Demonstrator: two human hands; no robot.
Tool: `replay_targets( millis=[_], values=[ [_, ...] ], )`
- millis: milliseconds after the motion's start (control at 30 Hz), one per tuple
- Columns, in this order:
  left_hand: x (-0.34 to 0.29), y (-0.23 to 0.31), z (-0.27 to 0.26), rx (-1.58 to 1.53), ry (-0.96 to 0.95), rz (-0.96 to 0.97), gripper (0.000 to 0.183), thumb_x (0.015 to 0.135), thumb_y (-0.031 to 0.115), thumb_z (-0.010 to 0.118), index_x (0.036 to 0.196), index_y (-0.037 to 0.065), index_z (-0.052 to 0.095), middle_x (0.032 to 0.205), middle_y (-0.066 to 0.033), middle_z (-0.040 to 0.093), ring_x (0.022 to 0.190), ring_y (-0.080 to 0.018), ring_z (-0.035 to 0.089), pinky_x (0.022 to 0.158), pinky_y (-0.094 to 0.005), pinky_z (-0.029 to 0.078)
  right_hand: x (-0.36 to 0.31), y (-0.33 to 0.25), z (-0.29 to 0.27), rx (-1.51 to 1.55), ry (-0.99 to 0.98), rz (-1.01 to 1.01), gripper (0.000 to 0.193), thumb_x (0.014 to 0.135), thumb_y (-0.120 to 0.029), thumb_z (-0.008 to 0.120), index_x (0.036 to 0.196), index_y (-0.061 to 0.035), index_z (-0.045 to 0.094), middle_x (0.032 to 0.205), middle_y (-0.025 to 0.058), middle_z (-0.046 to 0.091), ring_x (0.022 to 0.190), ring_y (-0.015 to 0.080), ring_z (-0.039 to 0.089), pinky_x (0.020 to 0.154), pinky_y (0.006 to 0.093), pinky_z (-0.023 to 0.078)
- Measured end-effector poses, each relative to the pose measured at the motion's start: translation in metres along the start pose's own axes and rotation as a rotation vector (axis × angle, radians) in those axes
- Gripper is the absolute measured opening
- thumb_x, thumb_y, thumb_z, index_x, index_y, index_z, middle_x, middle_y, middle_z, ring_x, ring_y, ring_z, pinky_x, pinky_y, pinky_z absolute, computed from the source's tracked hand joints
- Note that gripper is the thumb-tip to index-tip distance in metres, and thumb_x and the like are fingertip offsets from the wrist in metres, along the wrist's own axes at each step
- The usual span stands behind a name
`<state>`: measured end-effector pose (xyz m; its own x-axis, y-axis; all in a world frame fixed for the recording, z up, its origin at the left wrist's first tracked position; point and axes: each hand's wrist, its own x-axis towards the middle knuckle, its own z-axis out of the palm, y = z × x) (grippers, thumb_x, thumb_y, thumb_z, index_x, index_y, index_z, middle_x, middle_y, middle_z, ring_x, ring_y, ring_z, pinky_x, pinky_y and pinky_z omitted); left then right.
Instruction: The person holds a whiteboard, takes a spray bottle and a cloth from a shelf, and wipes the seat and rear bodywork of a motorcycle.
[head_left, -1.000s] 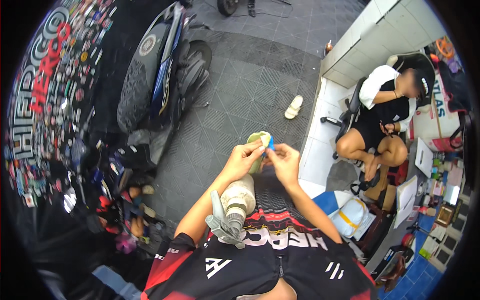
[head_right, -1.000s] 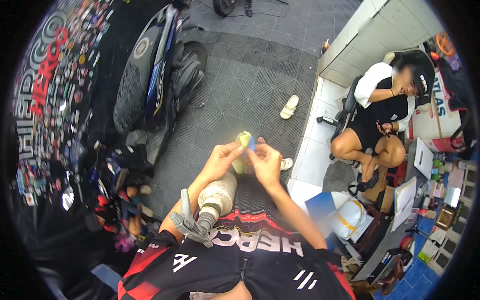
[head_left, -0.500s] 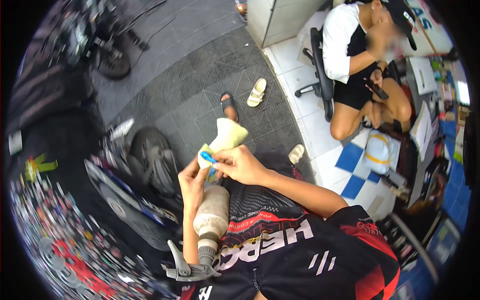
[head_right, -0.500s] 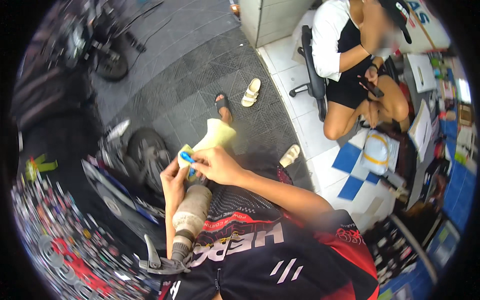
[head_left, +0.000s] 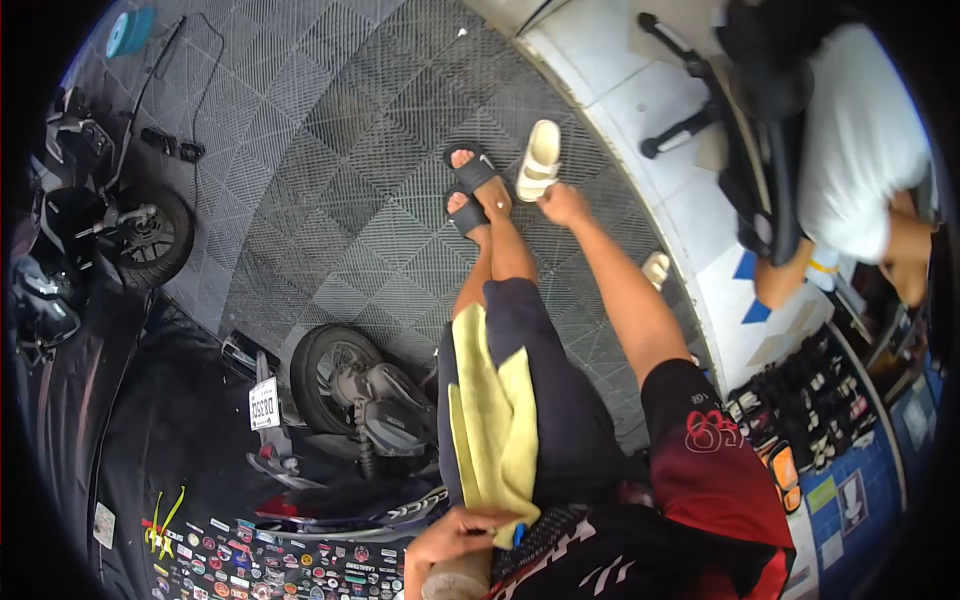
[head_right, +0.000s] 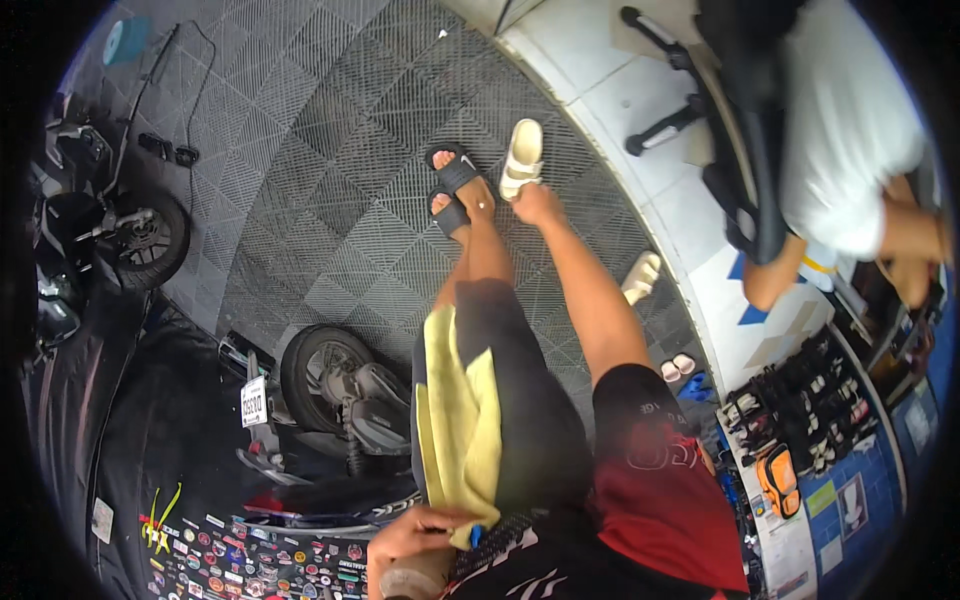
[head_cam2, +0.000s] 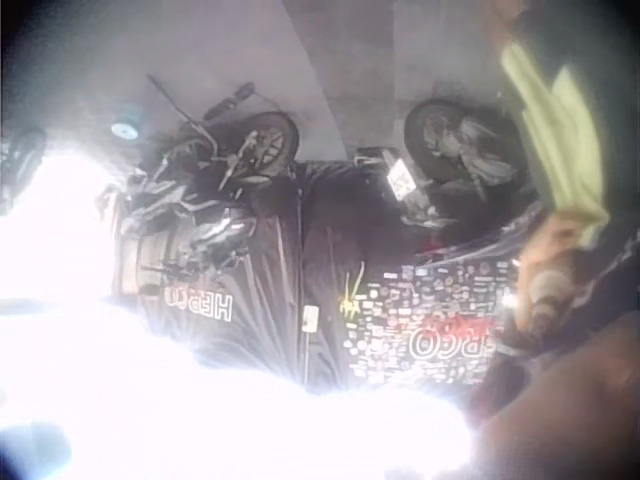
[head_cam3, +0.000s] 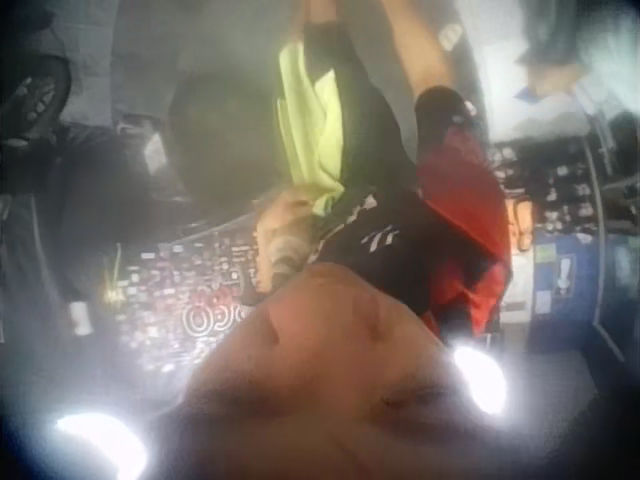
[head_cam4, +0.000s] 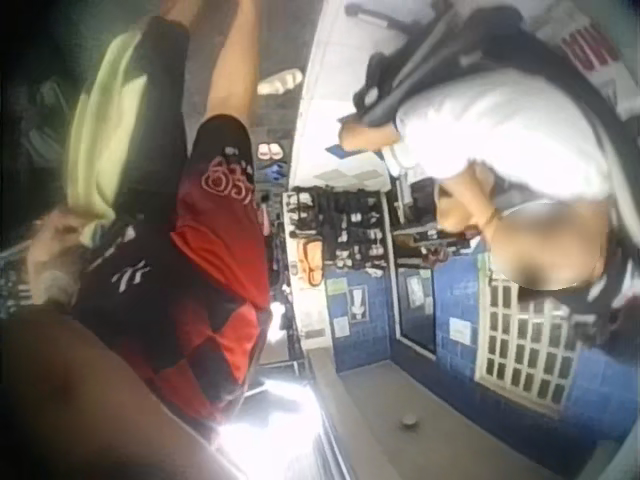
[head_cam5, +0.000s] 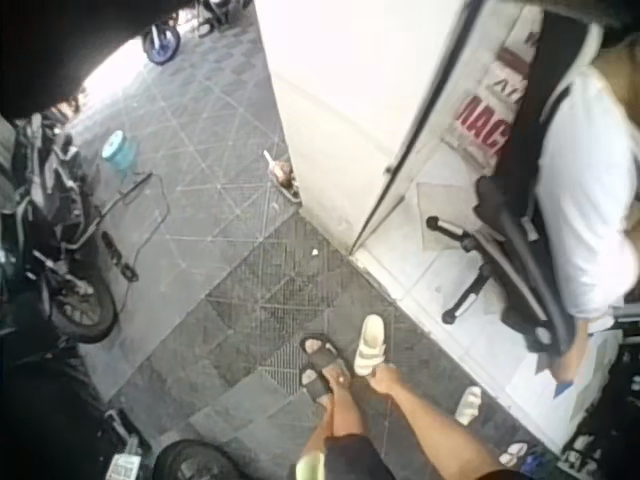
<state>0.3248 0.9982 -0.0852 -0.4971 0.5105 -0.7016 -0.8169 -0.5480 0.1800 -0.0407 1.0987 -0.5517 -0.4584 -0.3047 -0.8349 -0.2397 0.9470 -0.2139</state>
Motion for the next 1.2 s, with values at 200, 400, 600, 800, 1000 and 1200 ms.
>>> replay_targets(
  millis=[200,400,600,800,1000,1200],
  values=[
    [0.043,-0.018,-0.090,-0.194,-0.138,-0.185,0.038,0.098,0.008,0.062,0.134,-0.004,0.061,0.139,-0.0184,0.060,0.135,-0.0266,0.051,0.113,-0.0358,0.037,0.161,0.022,0.074,-0.210,0.114,0.127,0.045,0.092,-0.039,0.063,0.126,-0.0098,0.064,0.138,0.0137,0.056,0.126,0.0330,0.056,0.103,0.0512,0.046],
    [0.055,0.017,-0.132,-0.300,-0.138,-0.440,0.037,0.098,0.008,0.062,0.132,-0.005,0.061,0.138,-0.0178,0.062,0.133,-0.0259,0.053,0.112,-0.0354,0.038,0.156,0.082,0.154,-0.156,0.327,0.179,0.043,0.092,-0.048,0.064,0.106,-0.0092,0.075,0.118,0.0131,0.069,0.114,0.0346,0.059,0.097,0.0516,0.045],
    [0.058,0.051,-0.158,-0.283,-0.175,-0.588,0.035,0.098,0.008,0.062,0.131,-0.005,0.062,0.136,-0.0172,0.063,0.130,-0.0252,0.055,0.111,-0.0349,0.039,0.075,0.229,0.230,1.349,0.538,0.927,0.044,0.093,-0.039,0.071,0.123,-0.0080,0.066,0.101,0.0089,0.070,0.087,0.0223,0.068,0.080,0.0411,0.054],
    [0.060,0.069,-0.174,-0.259,-0.277,-0.635,0.034,0.099,0.008,0.062,0.130,-0.006,0.062,0.135,-0.0166,0.064,0.127,-0.0245,0.057,0.111,-0.0345,0.039,-0.047,0.400,0.176,1.847,0.369,1.382,0.065,0.092,-0.065,0.061,0.136,-0.0197,0.046,0.124,0.0127,0.058,0.086,0.0271,0.071,0.062,0.0344,0.047],
    [0.024,0.087,-0.133,-0.093,-0.377,-0.359,0.041,0.095,0.003,0.062,0.135,-0.002,0.060,0.141,-0.0172,0.060,0.135,-0.0281,0.053,0.114,-0.0371,0.037,-0.115,0.274,0.097,1.786,0.147,1.284,0.056,0.099,-0.050,0.058,0.138,-0.0126,0.041,0.125,0.0200,0.059,0.087,0.0291,0.072,0.068,0.0448,0.054],
    [-0.060,0.140,-0.073,0.088,-0.122,-0.008,0.039,0.093,0.000,0.062,0.132,-0.003,0.063,0.138,-0.0174,0.063,0.131,-0.0258,0.056,0.112,-0.0349,0.038,-0.219,-0.054,-0.047,1.177,-0.085,0.294,0.021,0.099,-0.023,0.059,0.116,-0.0109,0.064,0.098,0.0016,0.072,0.080,0.0114,0.068,0.063,0.0269,0.046]
  ],
)
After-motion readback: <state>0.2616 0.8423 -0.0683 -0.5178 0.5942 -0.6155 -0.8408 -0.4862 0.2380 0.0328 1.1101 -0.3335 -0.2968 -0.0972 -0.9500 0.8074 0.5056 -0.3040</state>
